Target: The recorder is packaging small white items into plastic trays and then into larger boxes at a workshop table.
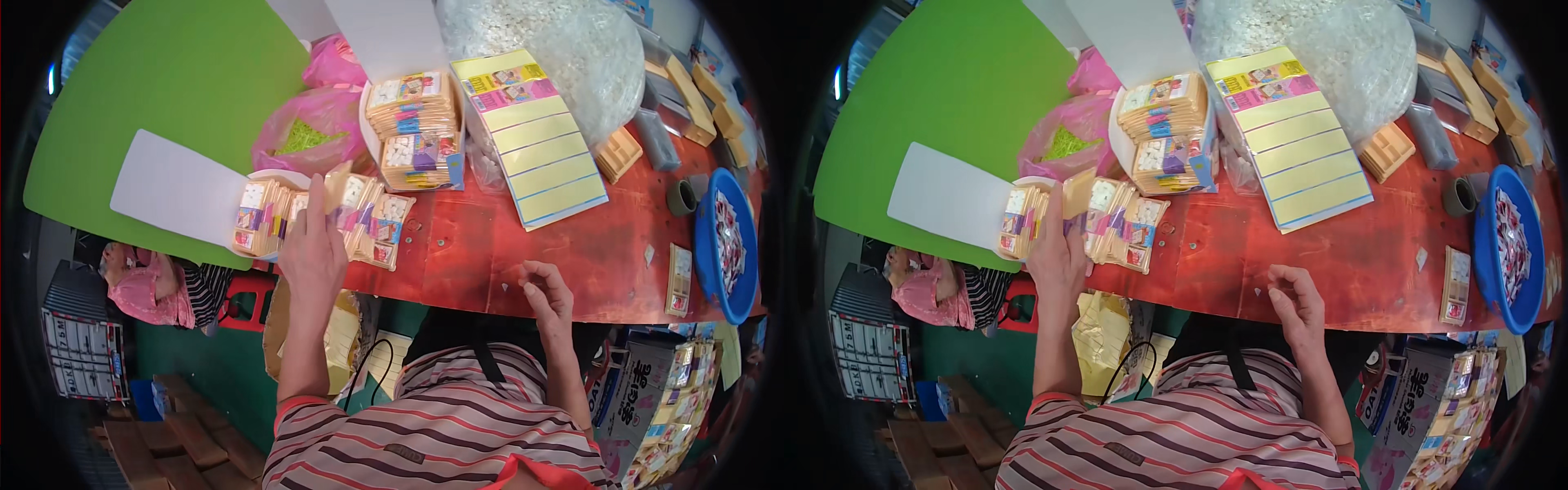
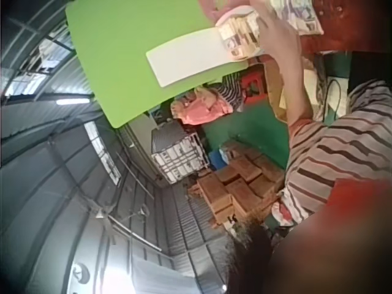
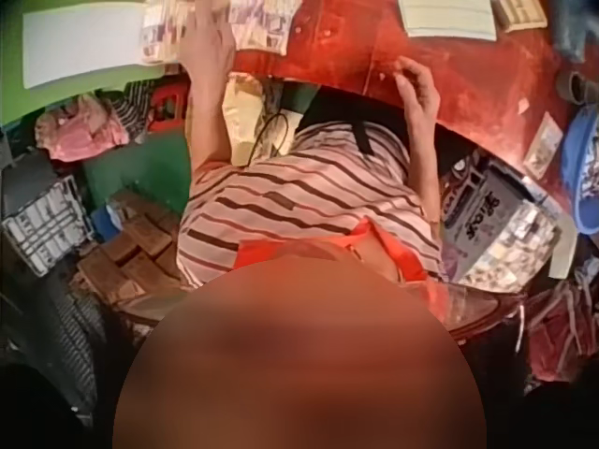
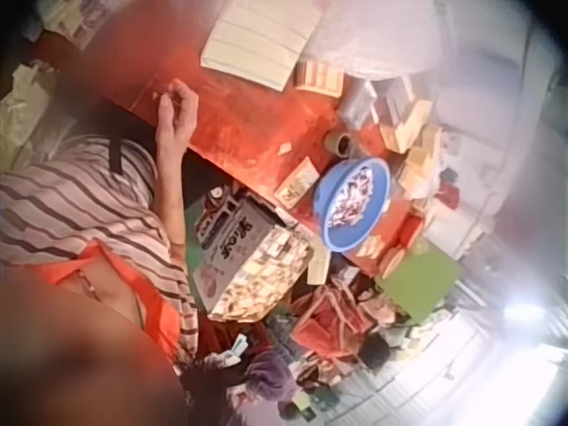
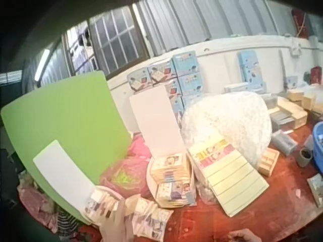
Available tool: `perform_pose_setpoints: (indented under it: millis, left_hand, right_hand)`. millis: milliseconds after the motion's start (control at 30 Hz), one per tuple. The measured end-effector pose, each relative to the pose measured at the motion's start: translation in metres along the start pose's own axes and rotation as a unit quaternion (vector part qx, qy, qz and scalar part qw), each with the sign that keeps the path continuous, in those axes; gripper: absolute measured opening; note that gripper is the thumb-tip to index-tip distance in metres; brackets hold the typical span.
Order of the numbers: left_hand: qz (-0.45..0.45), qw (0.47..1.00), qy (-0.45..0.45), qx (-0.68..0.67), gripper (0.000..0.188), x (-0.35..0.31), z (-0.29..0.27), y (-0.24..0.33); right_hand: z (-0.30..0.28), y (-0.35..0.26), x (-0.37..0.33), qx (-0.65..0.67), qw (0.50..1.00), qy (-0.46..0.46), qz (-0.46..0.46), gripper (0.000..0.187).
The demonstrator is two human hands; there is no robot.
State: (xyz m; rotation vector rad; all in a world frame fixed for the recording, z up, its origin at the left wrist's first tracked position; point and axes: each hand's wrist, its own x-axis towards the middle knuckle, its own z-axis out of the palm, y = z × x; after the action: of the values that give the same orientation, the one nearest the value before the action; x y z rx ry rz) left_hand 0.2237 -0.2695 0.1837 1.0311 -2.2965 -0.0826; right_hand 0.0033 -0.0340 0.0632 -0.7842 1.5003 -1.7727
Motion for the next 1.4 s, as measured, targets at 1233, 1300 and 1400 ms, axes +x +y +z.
perform_pose_setpoints:
  millis: [1233,1300,1400]
  left_hand:
    - [0.341,0.909,-0.169,-0.171,0.043,-0.029,0.118,0.138]
    - [0.398,0.868,-0.206,-0.213,0.044,-0.040,0.137,0.166]
    - [0.433,0.823,-0.257,-0.264,0.043,-0.051,0.149,0.199]
  right_hand:
    - [-0.219,-0.011,-0.008,-0.703,0.630,0.329,-0.017,0.052]
    - [-0.218,-0.008,-0.007,-0.704,0.635,0.317,-0.042,0.052]
    - [-0.228,-0.010,-0.006,-0.700,0.638,0.318,-0.029,0.055]
